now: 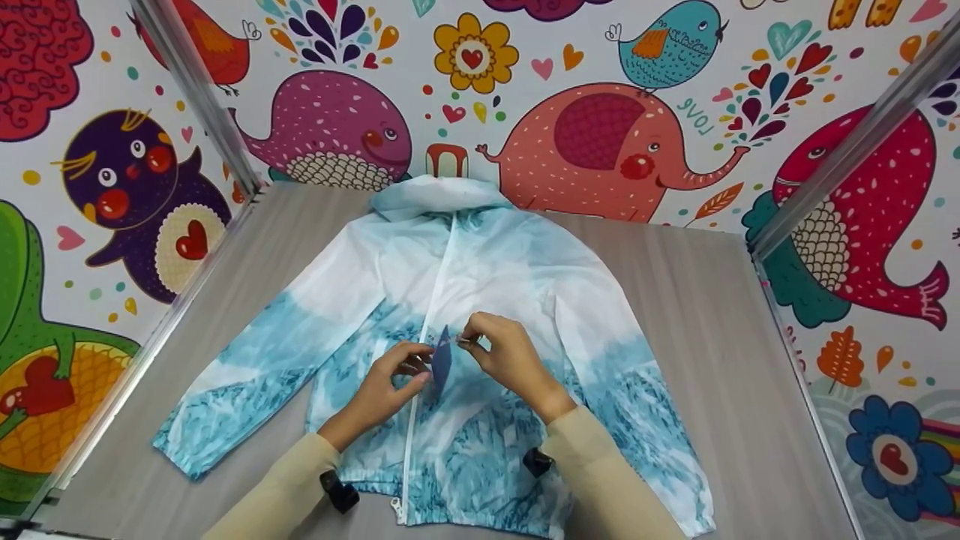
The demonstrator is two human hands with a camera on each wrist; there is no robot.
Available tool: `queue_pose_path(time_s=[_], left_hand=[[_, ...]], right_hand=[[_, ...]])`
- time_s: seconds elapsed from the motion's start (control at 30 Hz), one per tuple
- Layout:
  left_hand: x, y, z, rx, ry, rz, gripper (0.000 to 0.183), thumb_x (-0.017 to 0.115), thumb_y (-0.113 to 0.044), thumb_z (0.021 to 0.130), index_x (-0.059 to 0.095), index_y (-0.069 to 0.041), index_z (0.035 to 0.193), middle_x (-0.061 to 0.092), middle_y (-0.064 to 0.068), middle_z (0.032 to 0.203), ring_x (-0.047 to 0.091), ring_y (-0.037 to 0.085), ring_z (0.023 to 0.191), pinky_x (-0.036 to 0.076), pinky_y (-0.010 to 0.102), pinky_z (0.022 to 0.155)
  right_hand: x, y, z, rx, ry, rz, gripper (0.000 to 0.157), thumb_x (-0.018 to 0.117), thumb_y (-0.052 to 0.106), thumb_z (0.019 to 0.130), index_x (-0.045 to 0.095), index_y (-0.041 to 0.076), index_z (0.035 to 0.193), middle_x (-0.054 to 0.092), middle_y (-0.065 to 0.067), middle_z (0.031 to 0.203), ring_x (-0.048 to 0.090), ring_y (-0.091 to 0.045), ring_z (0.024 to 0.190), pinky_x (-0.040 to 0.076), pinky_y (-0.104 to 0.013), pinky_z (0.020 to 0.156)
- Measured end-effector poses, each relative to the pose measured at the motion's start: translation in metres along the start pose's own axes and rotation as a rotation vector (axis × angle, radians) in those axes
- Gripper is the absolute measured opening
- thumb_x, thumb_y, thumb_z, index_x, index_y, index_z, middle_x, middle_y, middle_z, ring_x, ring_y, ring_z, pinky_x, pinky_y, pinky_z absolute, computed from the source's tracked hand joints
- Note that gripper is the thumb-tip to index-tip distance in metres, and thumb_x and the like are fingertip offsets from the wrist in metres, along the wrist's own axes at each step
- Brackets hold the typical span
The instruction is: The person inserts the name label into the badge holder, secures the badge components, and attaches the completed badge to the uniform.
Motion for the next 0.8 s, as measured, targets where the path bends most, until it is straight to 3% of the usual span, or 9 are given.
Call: queue_pose_path(time_s=[0.17,0.43,0.6,0.8], left_hand=[[-0.007,0.001,0.007,0.029,-0.051,0.039,0.032,0.053,-0.03,0.103,0.06,-0.011,0.128,0.061,0.013,0.119,0.064,0.017,0.101,0.056,0.033,0.087],[-0.021,-0.005,0.019,0.142,-0.091,0.131,0.025,0.062,-0.026,0.097,0.065,-0.014,0.118,0.064,0.005,0.111,0.065,0.02,0.098,0.057,0.033,0.086],[-0.023,-0.009,0.021,0.189,-0.091,0.169,0.018,0.067,-0.022,0.094,0.071,-0.015,0.111,0.07,-0.001,0.107,0.067,0.015,0.097,0.057,0.035,0.084],[-0.023,-0.013,0.021,0.258,-0.139,0.229,0.011,0.07,-0.021,0.091,0.075,-0.02,0.1,0.072,-0.004,0.098,0.065,0.012,0.094,0.056,0.03,0.083]], right_hand=[[0.0,0.003,0.002,-0.004,0.04,0.026,0.019,0.075,-0.002,0.083,0.064,0.011,0.091,0.067,0.0,0.089,0.067,-0.013,0.085,0.057,-0.026,0.079],[0.0,0.004,0.003,-0.012,0.088,0.065,0.016,0.074,0.001,0.085,0.064,0.012,0.091,0.067,0.0,0.089,0.067,-0.013,0.086,0.057,-0.027,0.077],[0.0,0.005,0.004,0.002,0.1,0.086,0.014,0.073,0.003,0.087,0.064,0.013,0.091,0.067,-0.001,0.09,0.067,-0.013,0.087,0.056,-0.027,0.079],[0.0,0.004,0.004,0.001,0.098,0.112,0.017,0.073,0.001,0.086,0.065,0.013,0.093,0.066,0.001,0.092,0.067,-0.012,0.088,0.056,-0.026,0.079]])
Point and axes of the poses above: each hand's wrist, its own z-axis towards the middle knuckle, its own x-axis out of the palm, y = z × x, the point moved 2 cm from there along z, towards the middle knuckle
